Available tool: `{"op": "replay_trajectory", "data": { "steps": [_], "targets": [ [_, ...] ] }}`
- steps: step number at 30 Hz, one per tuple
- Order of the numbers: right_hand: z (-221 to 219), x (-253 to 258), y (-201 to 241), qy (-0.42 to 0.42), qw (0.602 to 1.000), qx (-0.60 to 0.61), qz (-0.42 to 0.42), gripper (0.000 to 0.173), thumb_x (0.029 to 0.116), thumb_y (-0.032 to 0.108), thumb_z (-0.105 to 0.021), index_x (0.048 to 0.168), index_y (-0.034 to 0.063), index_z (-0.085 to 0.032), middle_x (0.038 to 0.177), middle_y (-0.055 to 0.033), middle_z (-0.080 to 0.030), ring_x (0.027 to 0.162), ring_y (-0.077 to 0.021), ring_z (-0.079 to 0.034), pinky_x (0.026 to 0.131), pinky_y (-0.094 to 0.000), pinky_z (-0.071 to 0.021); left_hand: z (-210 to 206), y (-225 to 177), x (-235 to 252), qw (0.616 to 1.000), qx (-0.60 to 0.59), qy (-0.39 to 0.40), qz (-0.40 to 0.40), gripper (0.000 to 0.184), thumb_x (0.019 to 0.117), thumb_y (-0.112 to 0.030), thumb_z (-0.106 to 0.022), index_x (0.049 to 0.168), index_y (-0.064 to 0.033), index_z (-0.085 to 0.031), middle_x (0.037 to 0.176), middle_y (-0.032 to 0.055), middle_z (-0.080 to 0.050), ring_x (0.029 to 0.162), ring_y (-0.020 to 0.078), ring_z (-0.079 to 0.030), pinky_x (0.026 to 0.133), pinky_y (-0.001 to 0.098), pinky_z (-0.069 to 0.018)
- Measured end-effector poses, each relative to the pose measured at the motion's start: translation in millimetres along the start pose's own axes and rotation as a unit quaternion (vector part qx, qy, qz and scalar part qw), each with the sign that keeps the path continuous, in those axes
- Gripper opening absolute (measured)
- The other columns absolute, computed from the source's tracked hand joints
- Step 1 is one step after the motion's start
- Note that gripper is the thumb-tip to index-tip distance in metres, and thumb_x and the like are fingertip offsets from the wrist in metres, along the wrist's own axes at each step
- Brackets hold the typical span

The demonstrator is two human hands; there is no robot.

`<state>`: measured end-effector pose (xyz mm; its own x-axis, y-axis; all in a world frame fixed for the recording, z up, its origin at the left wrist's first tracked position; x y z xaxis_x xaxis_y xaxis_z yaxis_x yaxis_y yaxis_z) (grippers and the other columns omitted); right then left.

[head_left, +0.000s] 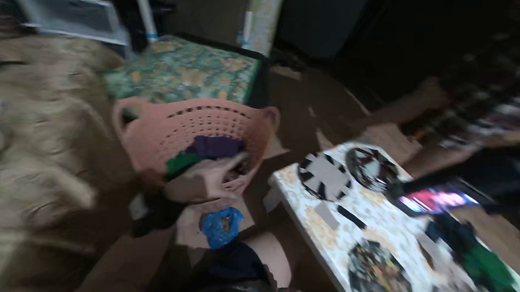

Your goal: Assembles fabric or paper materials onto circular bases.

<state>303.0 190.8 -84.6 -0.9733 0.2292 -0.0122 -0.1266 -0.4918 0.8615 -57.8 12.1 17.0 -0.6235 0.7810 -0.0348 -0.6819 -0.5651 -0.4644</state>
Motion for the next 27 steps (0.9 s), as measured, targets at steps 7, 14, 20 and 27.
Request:
{"op": "replay_trajectory", "data": {
  "steps": [7,14,20,27],
  "targets": [
    [39.1,-70.0,19.5,-0.120,0.987,-0.091,-0.049,0.026,0.1001,0.017,-0.064,0.117,-0.0025,-0.069,0.114,-0.0177,-0.072,0.107,-0.0275,-0.071,0.096,-0.0447,-0.0565,-28.2,-88.0,17.2,0.872,-0.238,-0.316,-0.288,0.054,0.0946,-0.030,-0.069,0.134,0.0049,-0.058,0.129,0.0211,-0.064,0.122,0.0206,-0.061,0.105,0.0358,-0.0502],
    [89.1,-192.7,18.1,-0.372,0.901,-0.140,-0.172,0.034,0.1015,0.024,-0.061,0.127,0.0019,-0.067,0.118,-0.0101,-0.071,0.103,-0.0133,-0.070,0.091,-0.0324,-0.0591,-99.6,-186.8,41.1,0.854,-0.304,-0.069,-0.416,0.046,0.1018,-0.038,-0.061,0.138,-0.0105,-0.058,0.130,0.0041,-0.068,0.123,0.0080,-0.061,0.099,0.0269,-0.0531],
    [97.3,-296.9,12.1,-0.429,0.768,-0.153,-0.451,0.030,0.1010,0.014,-0.061,0.117,-0.0103,-0.066,0.110,-0.0281,-0.069,0.098,-0.0395,-0.071,0.090,-0.0570,-0.0556,-138.3,-250.6,57.1,0.888,-0.135,-0.025,-0.439,0.042,0.1078,-0.029,-0.042,0.139,-0.0103,-0.062,0.143,0.0079,-0.062,0.137,0.0263,-0.054,0.115,0.0540,-0.0391],
    [70.3,-318.8,-76.0,-0.304,0.758,-0.029,-0.576,0.038,0.1002,0.017,-0.063,0.130,-0.0071,-0.062,0.123,-0.0300,-0.067,0.113,-0.0465,-0.066,0.102,-0.0632,-0.0486,-169.4,-308.2,62.3,0.927,0.024,0.052,-0.371,0.058,0.1100,-0.027,-0.039,0.161,-0.0041,-0.025,0.162,0.0189,-0.036,0.150,0.0362,-0.035,0.121,0.0633,-0.0201]
  ]
}}
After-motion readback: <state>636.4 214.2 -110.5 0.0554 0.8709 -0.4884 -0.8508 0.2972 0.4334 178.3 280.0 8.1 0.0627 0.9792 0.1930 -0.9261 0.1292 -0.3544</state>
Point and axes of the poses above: each hand's wrist, its own x-axis towards the middle knuckle, its own z-axis out of the back of the hand, y = z × x, the point moved 2 cm from there along x, towards the middle knuckle
